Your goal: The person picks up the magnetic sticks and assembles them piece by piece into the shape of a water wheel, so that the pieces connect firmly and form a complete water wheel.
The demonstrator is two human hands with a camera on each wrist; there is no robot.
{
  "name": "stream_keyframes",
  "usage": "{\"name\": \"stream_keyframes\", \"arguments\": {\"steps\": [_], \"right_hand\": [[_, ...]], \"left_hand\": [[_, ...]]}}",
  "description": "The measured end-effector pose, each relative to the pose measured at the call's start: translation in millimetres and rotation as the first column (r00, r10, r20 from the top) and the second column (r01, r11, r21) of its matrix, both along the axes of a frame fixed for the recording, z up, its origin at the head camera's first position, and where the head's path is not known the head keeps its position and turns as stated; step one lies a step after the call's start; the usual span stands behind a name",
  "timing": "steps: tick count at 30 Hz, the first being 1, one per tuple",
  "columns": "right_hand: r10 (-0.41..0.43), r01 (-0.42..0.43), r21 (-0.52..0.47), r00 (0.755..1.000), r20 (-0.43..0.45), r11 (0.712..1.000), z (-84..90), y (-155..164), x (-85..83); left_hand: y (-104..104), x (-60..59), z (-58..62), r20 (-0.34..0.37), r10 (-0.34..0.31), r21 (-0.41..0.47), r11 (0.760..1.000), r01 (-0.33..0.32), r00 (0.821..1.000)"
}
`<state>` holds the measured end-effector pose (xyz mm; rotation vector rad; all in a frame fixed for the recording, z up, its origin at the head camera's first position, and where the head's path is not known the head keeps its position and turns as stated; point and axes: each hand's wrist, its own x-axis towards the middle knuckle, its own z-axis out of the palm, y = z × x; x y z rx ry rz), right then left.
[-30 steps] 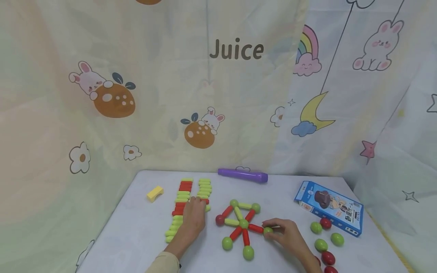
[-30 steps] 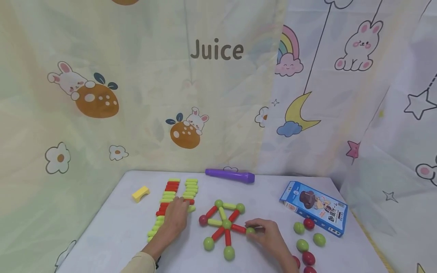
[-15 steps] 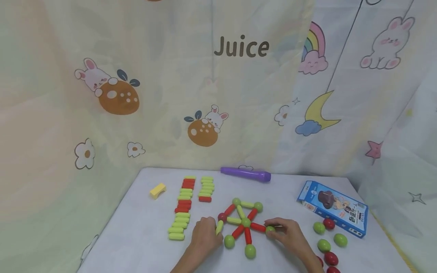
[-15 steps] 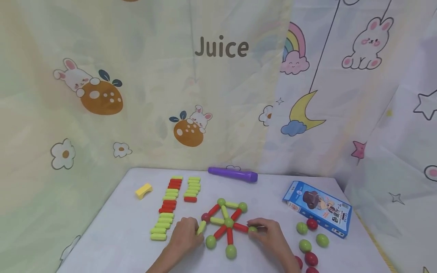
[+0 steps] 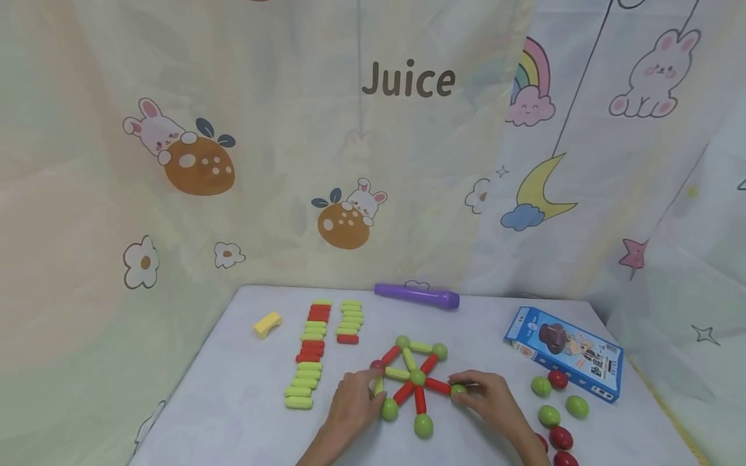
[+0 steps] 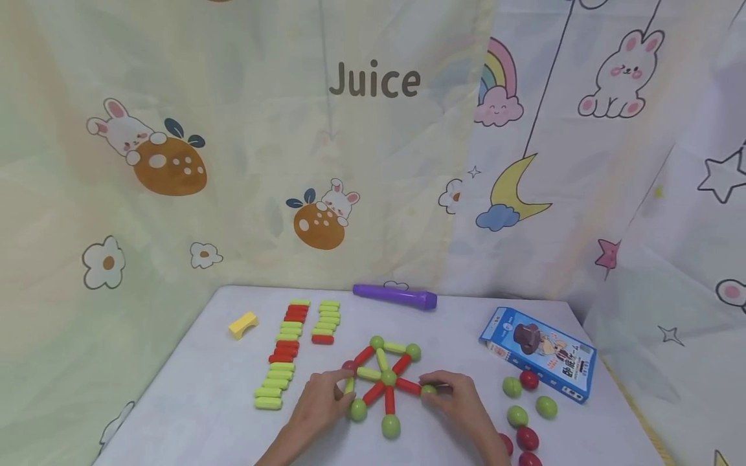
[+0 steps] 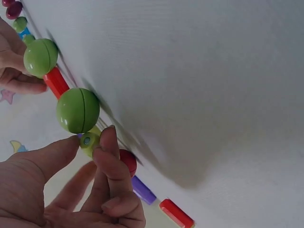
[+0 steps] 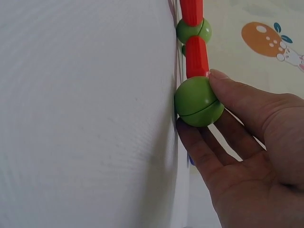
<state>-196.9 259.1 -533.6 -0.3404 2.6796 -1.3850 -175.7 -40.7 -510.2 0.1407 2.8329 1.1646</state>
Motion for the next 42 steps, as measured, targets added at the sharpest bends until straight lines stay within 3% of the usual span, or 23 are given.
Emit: {"name": "stream_keyframes", "arguments": {"steps": [5, 11, 14, 22, 29, 35, 39, 42], "right_hand": [[-0.002, 0.002, -0.001, 1.0, 0.007, 1.0, -0.7, -1, -0.1], [-0.002, 0.002, 0.0, 1.0, 0.0, 1.0, -0.4, -1, -0.2], [0.003, -0.003, 0.006, 1.0, -0.007, 1.0, -0.6, -2, -0.4], [0.011, -0.011, 0.009, 1.0, -0.013, 1.0, 0.3, -2, 0.3], [0.039, -0.039, -0.002, 0.999, 0.014, 0.999, 4.2, -1, 3.9], [0.077, -0.077, -0.021, 0.997, 0.029, 0.997, 4.6, -2, 8.1], [0.111, -0.11, -0.038, 0.994, 0.014, 0.993, 3.3, -5, 8.7], [0.05, -0.051, -0.035, 0.998, -0.026, 0.998, 4.7, -7, 8.9]], "left_hand": [[0, -0.9, 0.0, 0.054, -0.06, 0.026, 0.998, 0.059, 0.997], [1, -0.6, -1.8, 0.041, -0.178, 0.04, 0.983, 0.177, 0.983], [2, -0.5, -2.9, 0.045, -0.205, 0.029, 0.979, 0.204, 0.978], [2, -0.6, -1.6, 0.037, -0.199, -0.042, 0.979, 0.201, 0.979], [3, -3.6, -2.1, 0.03, -0.13, -0.07, 0.989, 0.132, 0.991], [3, -14.6, -5.9, -0.05, -0.108, -0.106, 0.989, 0.102, 0.993], [-2, -23.4, -7.2, -0.074, -0.089, -0.094, 0.992, 0.082, 0.993], [-12, -28.6, -4.0, -0.079, -0.091, -0.029, 0.996, 0.089, 0.993]]}}
